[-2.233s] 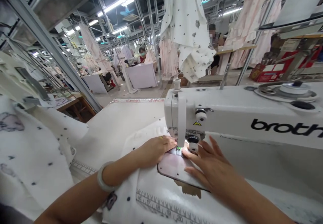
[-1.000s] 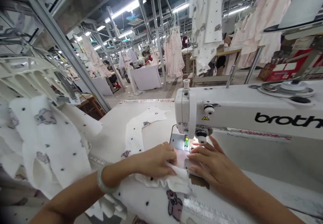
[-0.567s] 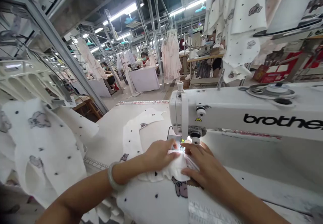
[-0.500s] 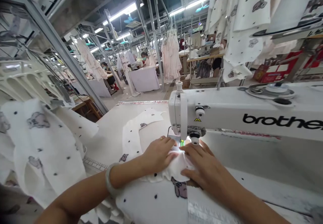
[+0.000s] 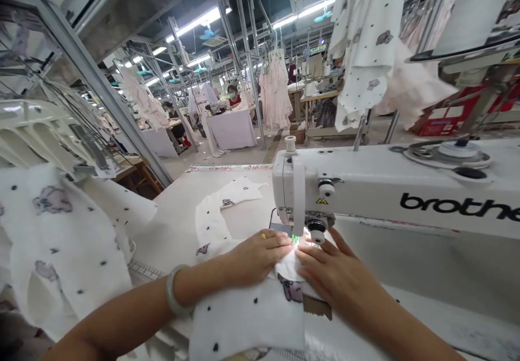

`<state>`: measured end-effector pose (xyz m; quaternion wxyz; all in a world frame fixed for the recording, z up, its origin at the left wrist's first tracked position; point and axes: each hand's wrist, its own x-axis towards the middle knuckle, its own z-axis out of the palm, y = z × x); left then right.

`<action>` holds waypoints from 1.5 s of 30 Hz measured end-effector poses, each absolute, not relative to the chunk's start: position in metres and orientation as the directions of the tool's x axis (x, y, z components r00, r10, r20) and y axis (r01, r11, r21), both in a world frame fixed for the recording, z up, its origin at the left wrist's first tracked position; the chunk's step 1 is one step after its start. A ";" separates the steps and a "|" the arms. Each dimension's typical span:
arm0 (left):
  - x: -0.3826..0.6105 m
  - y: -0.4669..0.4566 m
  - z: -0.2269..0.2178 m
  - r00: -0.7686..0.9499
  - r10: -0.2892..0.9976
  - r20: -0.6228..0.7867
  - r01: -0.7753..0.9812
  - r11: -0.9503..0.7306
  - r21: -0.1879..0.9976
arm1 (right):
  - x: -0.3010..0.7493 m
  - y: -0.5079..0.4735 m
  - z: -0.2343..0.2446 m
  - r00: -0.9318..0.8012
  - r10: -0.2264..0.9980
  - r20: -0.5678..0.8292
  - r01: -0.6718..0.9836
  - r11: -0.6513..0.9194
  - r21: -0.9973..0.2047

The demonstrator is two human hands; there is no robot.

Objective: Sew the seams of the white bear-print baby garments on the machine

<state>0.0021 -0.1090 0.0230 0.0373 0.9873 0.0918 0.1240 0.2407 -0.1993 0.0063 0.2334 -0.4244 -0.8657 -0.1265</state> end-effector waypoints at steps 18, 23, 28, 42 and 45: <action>0.006 -0.103 0.030 0.951 0.232 0.205 0.206 -0.968 0.141 | 0.243 -0.198 0.008 -0.528 0.668 0.524 0.787 0.617 0.005; 0.004 -0.105 0.034 0.950 0.242 0.196 0.213 -0.964 0.157 | 0.240 -0.202 0.014 -0.544 0.703 0.459 0.784 0.621 -0.023; 0.004 -0.100 0.031 0.952 0.227 0.204 0.195 -0.967 0.167 | 0.236 -0.205 0.017 -0.506 0.742 0.440 0.797 0.598 -0.092; 0.003 -0.091 0.039 0.981 -0.058 0.185 -0.057 -0.998 -0.012 | 0.244 -0.204 0.006 -0.570 0.662 0.486 0.771 0.635 0.039; 0.007 -0.089 0.038 0.981 -0.045 0.191 -0.043 -0.999 -0.017 | 0.245 -0.201 0.000 -0.534 0.685 0.495 0.807 0.588 0.056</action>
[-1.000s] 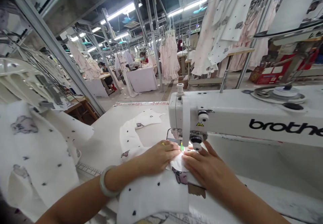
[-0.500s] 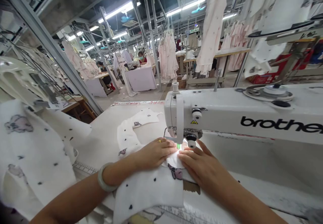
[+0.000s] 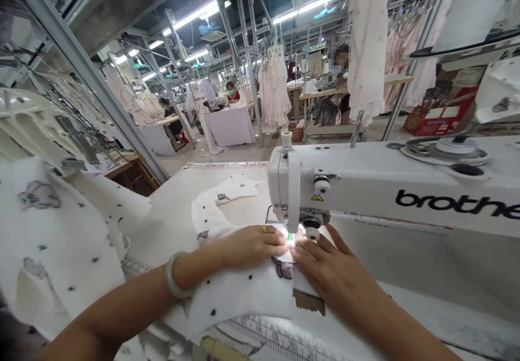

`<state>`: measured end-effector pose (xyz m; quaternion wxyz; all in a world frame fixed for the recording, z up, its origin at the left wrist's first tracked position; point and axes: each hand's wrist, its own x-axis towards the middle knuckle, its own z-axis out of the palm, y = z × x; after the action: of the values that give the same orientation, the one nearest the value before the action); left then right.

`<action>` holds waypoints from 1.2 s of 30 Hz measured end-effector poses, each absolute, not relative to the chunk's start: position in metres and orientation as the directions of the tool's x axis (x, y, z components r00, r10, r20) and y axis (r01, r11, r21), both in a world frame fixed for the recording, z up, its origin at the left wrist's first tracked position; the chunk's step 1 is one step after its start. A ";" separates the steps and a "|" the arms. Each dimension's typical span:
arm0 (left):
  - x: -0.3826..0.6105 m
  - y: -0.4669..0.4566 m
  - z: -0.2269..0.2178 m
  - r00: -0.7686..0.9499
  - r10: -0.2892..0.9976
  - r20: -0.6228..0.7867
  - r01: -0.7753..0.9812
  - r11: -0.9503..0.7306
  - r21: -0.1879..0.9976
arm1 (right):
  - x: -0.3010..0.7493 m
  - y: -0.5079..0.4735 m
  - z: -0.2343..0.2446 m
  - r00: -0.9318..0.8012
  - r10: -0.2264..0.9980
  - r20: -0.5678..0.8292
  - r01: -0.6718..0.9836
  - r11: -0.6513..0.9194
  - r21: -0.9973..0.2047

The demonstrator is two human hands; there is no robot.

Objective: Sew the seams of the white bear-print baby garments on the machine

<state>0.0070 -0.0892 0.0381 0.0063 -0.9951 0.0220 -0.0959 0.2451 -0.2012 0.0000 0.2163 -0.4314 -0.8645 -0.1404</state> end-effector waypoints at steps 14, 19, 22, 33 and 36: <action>0.010 -0.094 0.035 0.975 0.085 0.206 0.109 -0.989 -0.105 | 0.246 -0.199 0.009 -0.481 0.672 0.563 0.829 0.558 0.042; 0.005 -0.098 0.037 0.979 0.052 0.195 0.075 -0.991 -0.108 | 0.249 -0.204 0.012 -0.537 0.707 0.460 0.795 0.607 -0.003; 0.005 -0.097 0.035 0.980 0.067 0.189 0.081 -0.994 -0.067 | 0.248 -0.205 0.014 -0.539 0.728 0.424 0.806 0.592 0.006; 0.014 -0.084 0.031 0.971 0.188 0.148 0.200 -0.977 -0.073 | 0.255 -0.199 0.009 -0.538 0.625 0.566 0.793 0.603 0.087; 0.014 -0.083 0.031 0.970 0.189 0.151 0.201 -0.977 -0.066 | 0.257 -0.197 0.009 -0.546 0.587 0.597 0.784 0.610 0.117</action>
<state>0.0142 -0.0834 0.0315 0.0405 -0.9917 -0.0983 -0.0723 0.2568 -0.1974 0.0095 0.2600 -0.3992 -0.8587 -0.1889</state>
